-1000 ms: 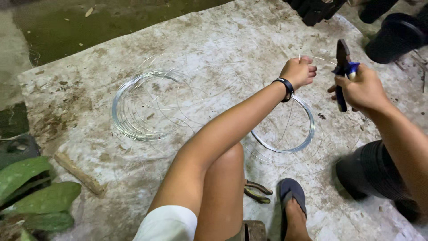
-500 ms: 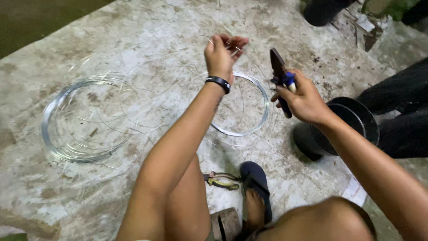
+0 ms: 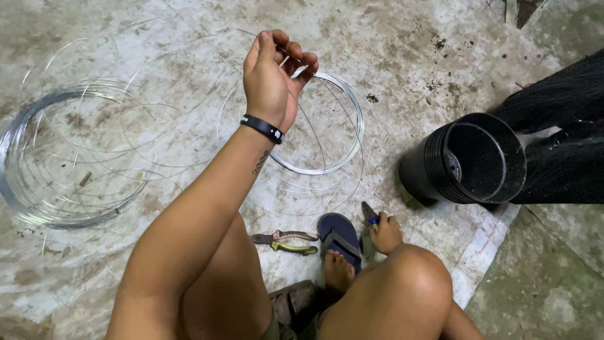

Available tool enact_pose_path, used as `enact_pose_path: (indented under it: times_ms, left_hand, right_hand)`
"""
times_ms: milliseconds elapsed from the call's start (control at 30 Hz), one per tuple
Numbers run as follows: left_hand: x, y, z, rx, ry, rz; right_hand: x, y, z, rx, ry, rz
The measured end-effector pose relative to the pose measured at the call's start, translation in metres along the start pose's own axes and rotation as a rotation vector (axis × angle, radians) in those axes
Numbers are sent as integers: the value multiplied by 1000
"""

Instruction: The person sits on the floor and uses pliers to bend and cut thin metal wire into circular loops. They repeatedly shape the wire by hand and with tools, then cut the excess wire to create individual rings.

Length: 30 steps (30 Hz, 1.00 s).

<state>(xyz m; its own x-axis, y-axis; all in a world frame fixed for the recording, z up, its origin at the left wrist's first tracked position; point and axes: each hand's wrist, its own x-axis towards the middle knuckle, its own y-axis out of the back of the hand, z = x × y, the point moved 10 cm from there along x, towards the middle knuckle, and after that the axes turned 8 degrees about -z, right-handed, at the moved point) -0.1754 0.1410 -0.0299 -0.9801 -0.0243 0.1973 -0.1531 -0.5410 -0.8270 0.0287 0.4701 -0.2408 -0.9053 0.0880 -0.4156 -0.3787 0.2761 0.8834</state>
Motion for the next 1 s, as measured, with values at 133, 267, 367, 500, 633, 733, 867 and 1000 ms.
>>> enact_pose_path:
  times_ms: [133, 267, 367, 500, 633, 733, 867, 1000]
  left_hand:
    - [-4, -5, -22, 53, 74, -5]
    - [-12, -9, -38, 80, 85, 2]
    - [-15, -12, -48, 41, 67, 12]
    - [-16, -13, -48, 3, 14, 6]
    - [-14, -4, -37, -12, -15, 50]
    - [-13, 8, -31, -5, -27, 146]
    - [-11, 10, -31, -127, -82, 180]
    - [-11, 15, -29, -141, -119, 216]
  right_hand:
    - [19, 70, -28, 88, 212, 151]
    - [25, 183, -102, 784, 706, -57]
    - [5, 229, -176, 837, 924, -144]
    - [3, 231, -241, 861, 879, -216]
    - [3, 221, -250, 873, 872, -159]
    - [-1, 210, -243, 899, 898, -63]
    - [3, 189, -241, 992, 853, -129]
    - [3, 176, -241, 1064, 802, -217]
